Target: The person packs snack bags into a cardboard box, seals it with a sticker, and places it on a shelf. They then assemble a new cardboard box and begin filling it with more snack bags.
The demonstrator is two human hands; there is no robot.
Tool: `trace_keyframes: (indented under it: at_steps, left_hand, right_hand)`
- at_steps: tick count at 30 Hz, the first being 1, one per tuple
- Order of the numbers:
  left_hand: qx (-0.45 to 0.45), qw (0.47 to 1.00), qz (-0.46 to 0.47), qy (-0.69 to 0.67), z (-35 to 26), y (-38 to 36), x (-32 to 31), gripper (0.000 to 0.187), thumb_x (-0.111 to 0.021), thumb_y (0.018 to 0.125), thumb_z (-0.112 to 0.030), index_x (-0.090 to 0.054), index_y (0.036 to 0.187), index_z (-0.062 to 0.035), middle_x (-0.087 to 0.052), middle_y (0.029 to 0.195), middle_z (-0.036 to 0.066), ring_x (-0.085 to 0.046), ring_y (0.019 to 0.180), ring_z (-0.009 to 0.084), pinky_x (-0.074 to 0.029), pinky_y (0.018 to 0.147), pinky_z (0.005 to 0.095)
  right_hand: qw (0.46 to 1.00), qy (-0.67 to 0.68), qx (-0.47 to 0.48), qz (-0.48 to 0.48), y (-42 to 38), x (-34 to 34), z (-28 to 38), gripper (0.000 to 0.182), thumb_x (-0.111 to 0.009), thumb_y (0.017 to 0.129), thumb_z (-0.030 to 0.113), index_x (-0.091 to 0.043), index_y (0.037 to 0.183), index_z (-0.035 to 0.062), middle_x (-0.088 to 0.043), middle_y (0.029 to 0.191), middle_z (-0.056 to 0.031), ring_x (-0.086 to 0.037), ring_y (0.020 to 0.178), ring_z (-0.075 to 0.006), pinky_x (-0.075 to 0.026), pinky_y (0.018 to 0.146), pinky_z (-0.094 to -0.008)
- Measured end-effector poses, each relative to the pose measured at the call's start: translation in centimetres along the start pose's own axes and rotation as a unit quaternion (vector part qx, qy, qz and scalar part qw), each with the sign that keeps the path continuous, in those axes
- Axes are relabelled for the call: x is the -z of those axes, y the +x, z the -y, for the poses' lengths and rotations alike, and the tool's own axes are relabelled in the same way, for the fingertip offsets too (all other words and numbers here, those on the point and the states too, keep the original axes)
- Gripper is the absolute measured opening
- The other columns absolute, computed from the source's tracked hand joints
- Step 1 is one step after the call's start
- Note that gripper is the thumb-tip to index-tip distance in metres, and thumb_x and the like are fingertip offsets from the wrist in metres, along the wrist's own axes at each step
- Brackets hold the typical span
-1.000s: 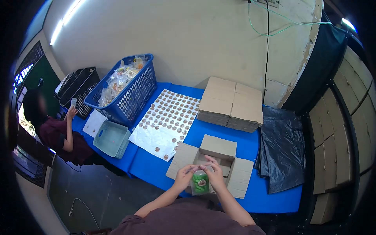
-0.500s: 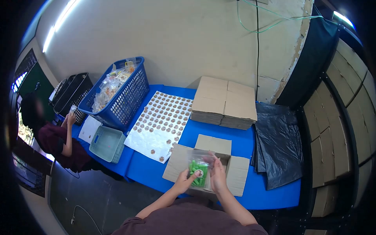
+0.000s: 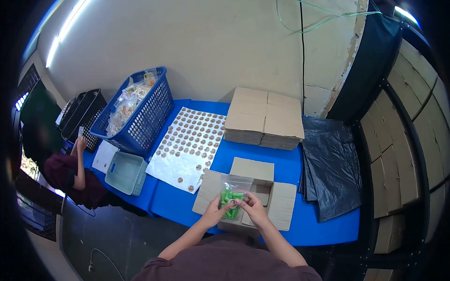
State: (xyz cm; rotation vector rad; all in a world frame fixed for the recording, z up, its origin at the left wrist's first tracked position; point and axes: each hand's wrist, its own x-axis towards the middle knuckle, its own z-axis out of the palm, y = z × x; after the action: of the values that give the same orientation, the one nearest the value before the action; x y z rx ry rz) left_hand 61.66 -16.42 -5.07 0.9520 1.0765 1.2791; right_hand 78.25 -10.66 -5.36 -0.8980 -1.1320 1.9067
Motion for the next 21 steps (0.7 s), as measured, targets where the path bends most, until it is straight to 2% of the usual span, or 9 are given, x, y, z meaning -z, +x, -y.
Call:
trace_keyframes:
  at_steps: [2, 3, 5, 9, 10, 12, 15, 18, 21]
  left_hand:
    - [0.037, 0.975, 0.083, 0.202, -1.3, -0.2, -0.3, 0.052, -0.065, 0.091, -0.024, -0.044, 0.131, -0.0004, -0.059, 0.116, 0.011, -0.056, 0.107, 0.0167, -0.045, 0.092, 0.0333]
    - [0.038, 0.976, 0.081, 0.200, -1.0, -0.4, -0.5, 0.052, -0.065, 0.091, -0.024, -0.044, 0.131, -0.0004, -0.059, 0.116, 0.011, -0.056, 0.107, 0.0167, -0.045, 0.092, 0.0333]
    - [0.018, 0.966, 0.088, 0.242, -0.5, -0.9, -1.2, 0.065, -0.074, 0.082, -0.020, -0.041, 0.134, -0.0005, -0.058, 0.117, 0.014, -0.057, 0.109, 0.0208, -0.044, 0.095, 0.0344]
    - [-0.028, 0.978, 0.043, 0.203, -1.7, -0.8, -1.1, 0.072, -0.077, 0.079, -0.019, -0.038, 0.137, -0.0026, -0.058, 0.115, 0.015, -0.058, 0.109, 0.0224, -0.044, 0.096, 0.0347]
    - [-0.026, 0.984, 0.029, 0.173, -2.0, -0.6, -0.9, 0.065, -0.076, 0.079, -0.015, -0.043, 0.133, -0.0025, -0.059, 0.114, 0.015, -0.058, 0.109, 0.0210, -0.044, 0.095, 0.0344]
    - [-0.023, 0.990, 0.011, 0.142, -2.1, -0.5, 0.0, 0.058, -0.076, 0.079, -0.012, -0.049, 0.130, -0.0025, -0.059, 0.114, 0.014, -0.058, 0.110, 0.0196, -0.045, 0.095, 0.0341]
    - [-0.051, 0.988, 0.039, 0.142, -0.2, 0.4, 1.9, 0.024, -0.071, 0.083, -0.006, -0.067, 0.106, 0.0013, -0.064, 0.101, 0.010, -0.062, 0.103, 0.0162, -0.049, 0.089, 0.0286]
    - [0.028, 0.999, 0.023, 0.038, 0.2, -0.1, 2.4, 0.027, -0.067, 0.085, -0.002, -0.065, 0.112, 0.0026, -0.067, 0.100, 0.010, -0.064, 0.097, 0.0152, -0.050, 0.088, 0.0280]
    - [0.023, 1.000, 0.008, 0.017, -0.4, -0.7, 2.7, 0.025, -0.062, 0.087, 0.003, -0.063, 0.112, 0.0066, -0.070, 0.096, 0.012, -0.066, 0.092, 0.0165, -0.052, 0.085, 0.0264]
  right_hand:
    - [0.994, -0.036, 0.091, -0.042, -0.1, -0.6, 0.8, 0.032, -0.064, 0.092, 0.021, -0.059, 0.117, 0.0019, -0.065, 0.108, -0.0052, -0.058, 0.099, -0.0118, -0.043, 0.092, -0.0281]
    - [0.993, 0.051, 0.071, -0.084, 0.4, 0.4, -0.5, 0.026, -0.066, 0.090, 0.019, -0.063, 0.111, 0.0030, -0.065, 0.109, -0.0061, -0.059, 0.099, -0.0144, -0.043, 0.092, -0.0303]
    - [0.989, 0.079, 0.089, -0.093, 0.7, 1.2, -1.5, 0.023, -0.066, 0.090, 0.018, -0.065, 0.107, 0.0028, -0.065, 0.107, -0.0063, -0.059, 0.098, -0.0147, -0.044, 0.091, -0.0302]
    - [0.982, 0.111, 0.087, -0.127, 0.2, 0.9, -1.5, 0.012, -0.067, 0.088, 0.012, -0.070, 0.093, 0.0014, -0.066, 0.095, -0.0061, -0.059, 0.092, -0.0142, -0.045, 0.085, -0.0283]
    - [0.982, 0.109, 0.086, -0.127, 0.2, 1.0, -1.5, 0.012, -0.067, 0.088, 0.012, -0.070, 0.093, 0.0014, -0.066, 0.095, -0.0061, -0.059, 0.092, -0.0142, -0.045, 0.085, -0.0283]
    - [0.988, -0.086, 0.112, -0.055, 0.1, 1.0, -1.7, 0.008, -0.068, 0.084, 0.006, -0.071, 0.089, 0.0012, -0.065, 0.087, -0.0064, -0.059, 0.089, -0.0149, -0.044, 0.083, -0.0279]
    - [0.974, -0.181, 0.132, -0.034, -0.5, -0.2, -2.0, 0.008, -0.067, 0.081, 0.003, -0.071, 0.089, 0.0012, -0.064, 0.089, -0.0084, -0.060, 0.090, -0.0172, -0.045, 0.084, -0.0291]
    - [0.957, -0.247, 0.149, -0.010, -0.4, -0.5, -1.6, 0.010, -0.066, 0.084, 0.006, -0.071, 0.090, -0.0006, -0.063, 0.091, -0.0091, -0.060, 0.091, -0.0192, -0.046, 0.085, -0.0311]
    - [0.975, -0.207, 0.067, 0.049, -0.2, 0.8, -2.0, 0.017, -0.063, 0.089, 0.014, -0.070, 0.094, -0.0006, -0.064, 0.095, -0.0096, -0.060, 0.092, -0.0203, -0.046, 0.086, -0.0327]
